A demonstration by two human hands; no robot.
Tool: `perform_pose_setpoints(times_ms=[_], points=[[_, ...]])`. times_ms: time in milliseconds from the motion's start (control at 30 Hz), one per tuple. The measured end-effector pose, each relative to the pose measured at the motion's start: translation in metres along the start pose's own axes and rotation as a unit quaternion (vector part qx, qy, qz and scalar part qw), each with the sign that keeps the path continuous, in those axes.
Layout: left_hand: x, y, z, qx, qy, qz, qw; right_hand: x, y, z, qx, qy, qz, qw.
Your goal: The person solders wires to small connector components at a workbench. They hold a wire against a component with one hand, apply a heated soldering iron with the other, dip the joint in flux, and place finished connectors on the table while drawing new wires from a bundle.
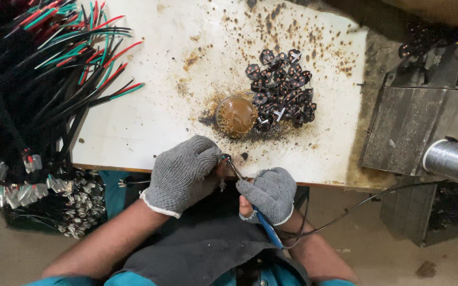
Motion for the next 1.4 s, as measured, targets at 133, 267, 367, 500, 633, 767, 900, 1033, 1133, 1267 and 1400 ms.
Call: perform_pose_setpoints(times_ms=[133,267,367,500,633,767,900,1033,1133,1267,1400], points=[[-0.001,-0.002,0.001,0.001,-0.009,0.005,1.000,0.000,-0.001,0.002,-0.012,0.013,-0.013,1.000],[-0.002,-0.002,-0.001,0.006,-0.009,0.012,1.000,0.000,-0.001,0.004,-0.020,0.008,-0.006,1.000],[-0.002,-0.001,-0.002,0.005,-0.005,0.013,1.000,0.002,-0.003,0.004,-0.013,0.010,0.000,1.000],[-0.002,0.000,0.000,0.002,-0.004,0.015,1.000,0.005,-0.002,0.004,-0.028,0.020,0.033,0.999],[-0.002,0.000,0.002,0.013,-0.007,0.025,1.000,0.011,-0.002,0.008,-0.098,0.083,0.085,0.988],[-0.001,0.003,0.004,0.002,0.011,0.028,1.000,0.016,0.002,0.006,-0.336,0.181,0.235,0.894],[0.000,0.005,0.005,-0.004,0.021,0.020,1.000,0.021,0.020,0.007,-0.410,0.268,0.254,0.834],[0.000,0.006,0.007,-0.010,0.021,0.033,0.999,0.031,0.044,0.015,-0.402,0.304,0.139,0.852],[-0.002,0.006,0.006,0.000,0.019,0.059,0.998,0.041,0.046,0.032,-0.339,0.205,-0.055,0.916],[-0.002,0.007,0.006,-0.002,0.022,0.066,0.998,0.036,0.046,0.057,-0.287,0.170,-0.103,0.937],[-0.002,0.007,0.006,0.001,0.025,0.061,0.998,0.026,0.047,0.065,-0.299,0.162,-0.124,0.932]])
Point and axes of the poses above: each hand's wrist, its own z-axis towards the middle knuckle, its own x-axis out of the back of the hand, y = z × x, the point moved 4 cm from there along z, towards the middle knuckle, and after that the axes turned 7 degrees about y, right-handed, at the moved point
